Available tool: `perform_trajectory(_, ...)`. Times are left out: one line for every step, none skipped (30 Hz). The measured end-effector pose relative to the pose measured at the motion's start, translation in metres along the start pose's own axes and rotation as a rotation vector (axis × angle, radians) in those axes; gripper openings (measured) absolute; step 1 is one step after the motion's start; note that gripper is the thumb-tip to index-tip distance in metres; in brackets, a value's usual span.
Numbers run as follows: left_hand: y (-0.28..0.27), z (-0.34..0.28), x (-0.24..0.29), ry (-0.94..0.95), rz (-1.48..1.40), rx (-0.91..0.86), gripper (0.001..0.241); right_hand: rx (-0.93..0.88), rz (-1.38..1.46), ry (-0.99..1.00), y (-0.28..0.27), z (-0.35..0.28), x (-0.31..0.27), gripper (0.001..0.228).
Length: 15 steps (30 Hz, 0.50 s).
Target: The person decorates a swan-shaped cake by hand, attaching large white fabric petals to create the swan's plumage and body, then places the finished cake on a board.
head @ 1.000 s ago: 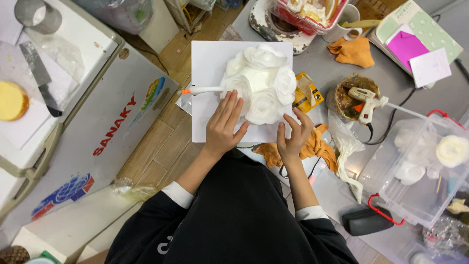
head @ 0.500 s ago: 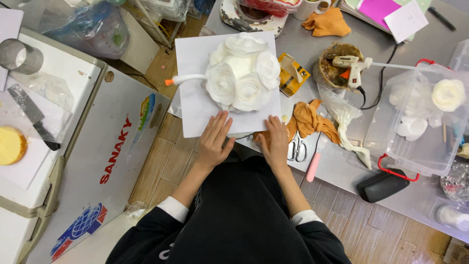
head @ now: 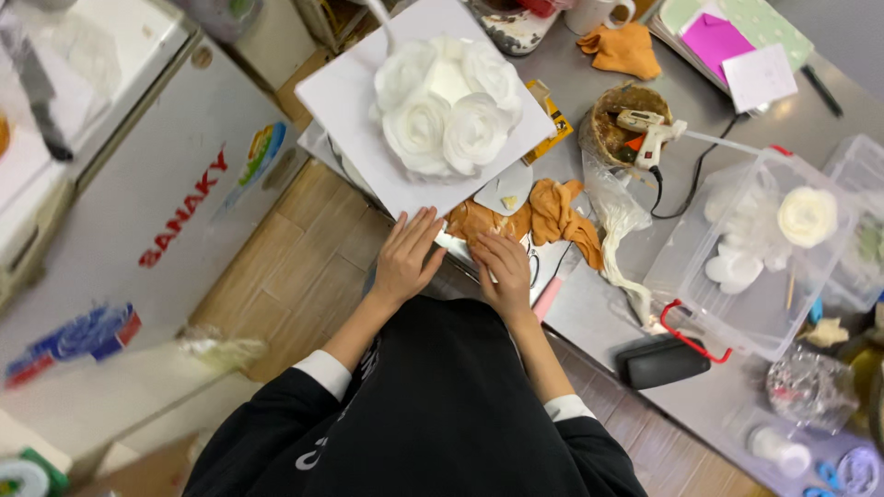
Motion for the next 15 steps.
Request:
perform_trajectory(0.005, -0.005, 0.001, -0.029, 0.018, 0.031, 0.048, 0.01, 0.011, -0.017, -0.012, -0.006, 0.002, 0.023)
perform_trajectory(0.011, -0.011, 0.001, -0.049, 0.026, 0.044, 0.048, -0.001, 0.029, -0.03, -0.021, -0.014, 0.001, 0.023)
perform_trajectory(0.016, -0.015, 0.0, -0.083, 0.059, 0.08, 0.051, -0.006, 0.022, -0.041, -0.032, -0.022, 0.002, 0.022)
perform_trajectory(0.021, -0.02, -0.002, -0.114, 0.09, 0.113, 0.055, -0.009, 0.011, -0.05, -0.041, -0.031, 0.001, 0.02)
perform_trajectory(0.025, -0.026, -0.003, -0.13, 0.097, 0.122, 0.055, -0.018, 0.026, -0.06, -0.051, -0.041, -0.003, 0.02)
perform_trajectory(0.03, -0.025, -0.006, -0.157, 0.182, 0.133, 0.062, -0.041, 0.02, -0.052, -0.06, -0.05, -0.006, 0.022)
perform_trajectory(0.033, -0.023, -0.01, -0.186, 0.266, 0.144, 0.069, -0.064, 0.014, -0.044, -0.066, -0.055, -0.005, 0.023)
perform_trajectory(0.034, -0.025, -0.013, -0.19, 0.263, 0.145, 0.069, -0.069, 0.013, -0.046, -0.073, -0.062, -0.006, 0.023)
perform_trajectory(0.03, -0.025, -0.023, -0.254, 0.322, 0.165, 0.07, -0.077, 0.036, -0.055, -0.08, -0.068, -0.007, 0.023)
perform_trajectory(0.027, -0.027, -0.03, -0.306, 0.377, 0.173, 0.071, -0.08, 0.049, -0.052, -0.088, -0.077, -0.009, 0.023)
perform_trajectory(0.02, -0.029, -0.033, -0.317, 0.344, 0.221, 0.073, -0.08, 0.038, -0.041, -0.096, -0.083, -0.007, 0.023)
perform_trajectory(0.016, -0.032, -0.034, -0.321, 0.306, 0.254, 0.076, -0.075, 0.033, -0.046, -0.104, -0.089, -0.006, 0.024)
perform_trajectory(0.015, -0.034, -0.032, -0.296, 0.32, 0.284, 0.075, -0.071, 0.027, -0.052, -0.113, -0.095, -0.003, 0.025)
perform_trajectory(0.017, -0.033, -0.027, -0.258, 0.328, 0.309, 0.075, -0.063, -0.002, -0.02, -0.123, -0.102, 0.002, 0.025)
perform_trajectory(0.025, -0.036, -0.021, -0.231, 0.309, 0.279, 0.075, -0.046, -0.019, -0.001, -0.134, -0.109, 0.007, 0.025)
Point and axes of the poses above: each hand's wrist, its own z-axis towards the middle knuckle, its own y-axis out of the palm, x = y × z, the point moved 8 cm from there along z, towards the middle knuckle, and after that the axes turned 15 degrees about -y, right-handed, at the moved point
